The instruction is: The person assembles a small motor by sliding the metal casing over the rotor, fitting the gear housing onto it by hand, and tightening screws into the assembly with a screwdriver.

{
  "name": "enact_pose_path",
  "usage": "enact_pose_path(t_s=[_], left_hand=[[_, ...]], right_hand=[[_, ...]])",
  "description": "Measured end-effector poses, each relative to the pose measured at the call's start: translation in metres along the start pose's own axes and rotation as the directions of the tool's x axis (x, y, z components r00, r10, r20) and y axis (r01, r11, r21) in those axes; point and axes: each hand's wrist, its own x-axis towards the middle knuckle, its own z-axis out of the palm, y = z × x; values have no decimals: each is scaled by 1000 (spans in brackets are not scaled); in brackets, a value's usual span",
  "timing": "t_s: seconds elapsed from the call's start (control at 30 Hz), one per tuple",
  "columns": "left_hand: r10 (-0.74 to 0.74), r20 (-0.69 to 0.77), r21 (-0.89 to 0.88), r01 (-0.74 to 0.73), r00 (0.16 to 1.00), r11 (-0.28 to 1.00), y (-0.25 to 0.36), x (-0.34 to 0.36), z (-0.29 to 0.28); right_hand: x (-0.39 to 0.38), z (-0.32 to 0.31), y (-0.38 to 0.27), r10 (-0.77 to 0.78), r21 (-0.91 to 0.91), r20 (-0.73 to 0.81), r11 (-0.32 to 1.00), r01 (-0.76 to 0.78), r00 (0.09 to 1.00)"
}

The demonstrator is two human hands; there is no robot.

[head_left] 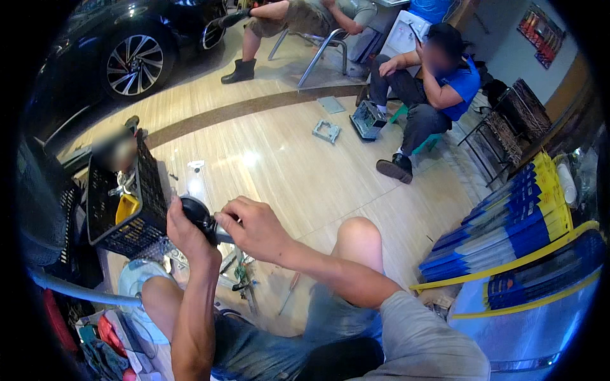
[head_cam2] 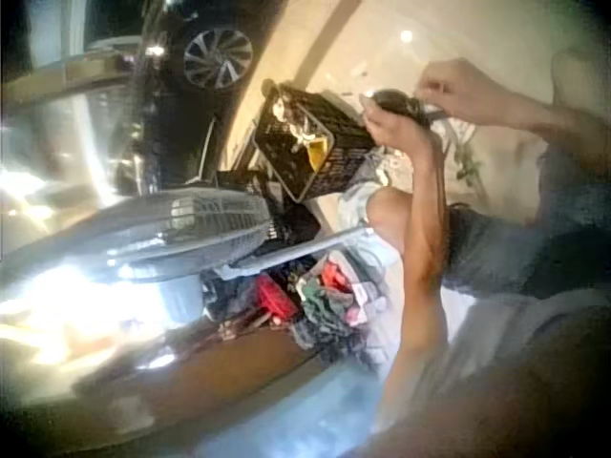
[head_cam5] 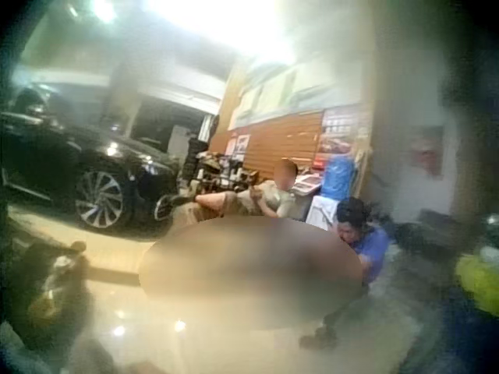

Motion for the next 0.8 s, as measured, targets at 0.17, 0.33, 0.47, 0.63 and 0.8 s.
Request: enact_pose_path(t_s=[0.17, 0.33, 0.47, 0.63, 0.8], left_hand=[[7, 54, -27, -5, 999, 1000, 3, 5, -6], [53, 83, 8, -54, 995, 999, 7, 3, -6], [66, 87, 4, -66, 994, 998, 10, 1, -6], [110, 58, -20, -109, 992, 994, 18, -5, 2], [134, 61, -3, -134, 989, 991, 14, -6, 4]], right_hand=[[1, -8, -7, 115, 189, 107, 973, -134, 988], [5, -13, -10, 219, 249, 196, 932, -264, 956], [5, -12, -13, 273, 296, 202, 898, -324, 941], [1, -2, -13, 220, 285, 119, 926, -246, 968], [-2, 0, -4, 102, 142, 5, 985, -102, 995]])
